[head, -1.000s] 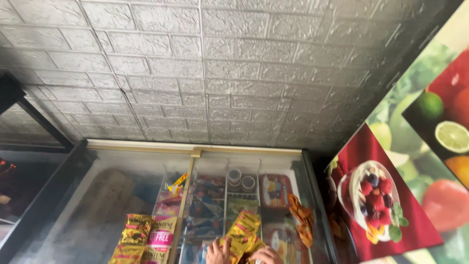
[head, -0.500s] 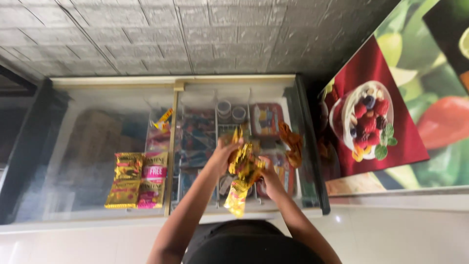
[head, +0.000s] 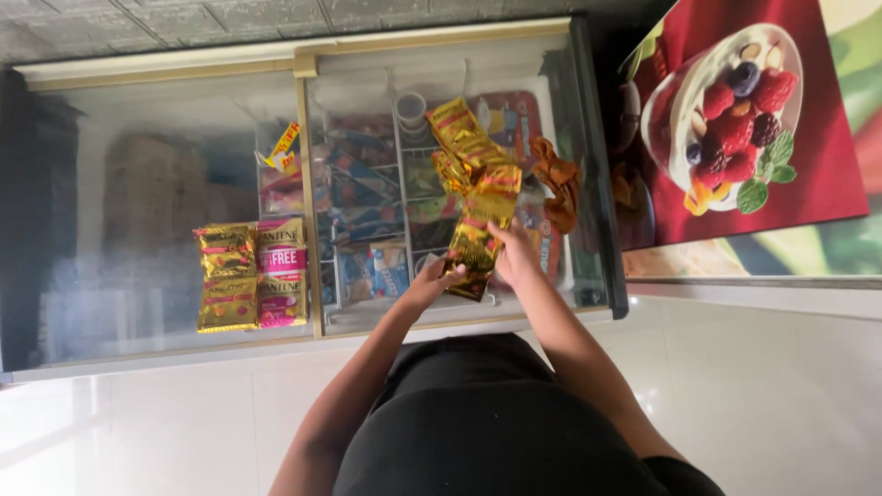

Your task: Folding and organizing long strips of shampoo sachets on top of a freezer counter in a store.

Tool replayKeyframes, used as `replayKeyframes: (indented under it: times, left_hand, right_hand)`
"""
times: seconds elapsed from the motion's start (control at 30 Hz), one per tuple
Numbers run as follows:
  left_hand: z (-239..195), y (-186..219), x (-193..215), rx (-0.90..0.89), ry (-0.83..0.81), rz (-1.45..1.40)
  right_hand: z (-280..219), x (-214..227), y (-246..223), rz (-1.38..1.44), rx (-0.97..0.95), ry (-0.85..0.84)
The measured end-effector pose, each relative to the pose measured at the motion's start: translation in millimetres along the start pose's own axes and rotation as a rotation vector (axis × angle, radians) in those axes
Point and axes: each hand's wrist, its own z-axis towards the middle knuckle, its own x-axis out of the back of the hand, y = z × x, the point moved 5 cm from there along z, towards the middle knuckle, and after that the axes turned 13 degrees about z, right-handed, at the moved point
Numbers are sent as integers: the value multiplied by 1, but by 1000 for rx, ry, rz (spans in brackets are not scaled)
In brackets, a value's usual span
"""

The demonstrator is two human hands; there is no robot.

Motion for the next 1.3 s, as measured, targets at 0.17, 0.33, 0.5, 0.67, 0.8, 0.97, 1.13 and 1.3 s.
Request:
replayKeyframes:
  times: [0.17,0.33,0.5,0.67,0.8,0.97,1.13,1.3]
  left_hand:
    - [-22,58,14,-94,122,53]
    - [-46,74,44,52,399,381]
    - [-65,64,40,76,467,291]
    - [-58,43,37,10,464,221]
    - [-59,29,28,67,342,-307]
    - [-73,44,6,-42,258,-612]
    - [-86,29,-20,111,263,-818]
    - [-95,-48,-29,54,254,-675]
  right_hand:
    - [43,47,-27,-1072,357,2]
    - [30,49,-81,-1770,521,427]
    - [7,48,-94,-1966,757,286]
    - [-22,61,-56,-1909,674,235]
    - [-65,11,-45,-1898,984,20]
    - [-46,72,-19,-1605,786,49]
    - [-76,-26,15,-1362,927,-178]
    - [-74,-73,87,-1619,785,-873]
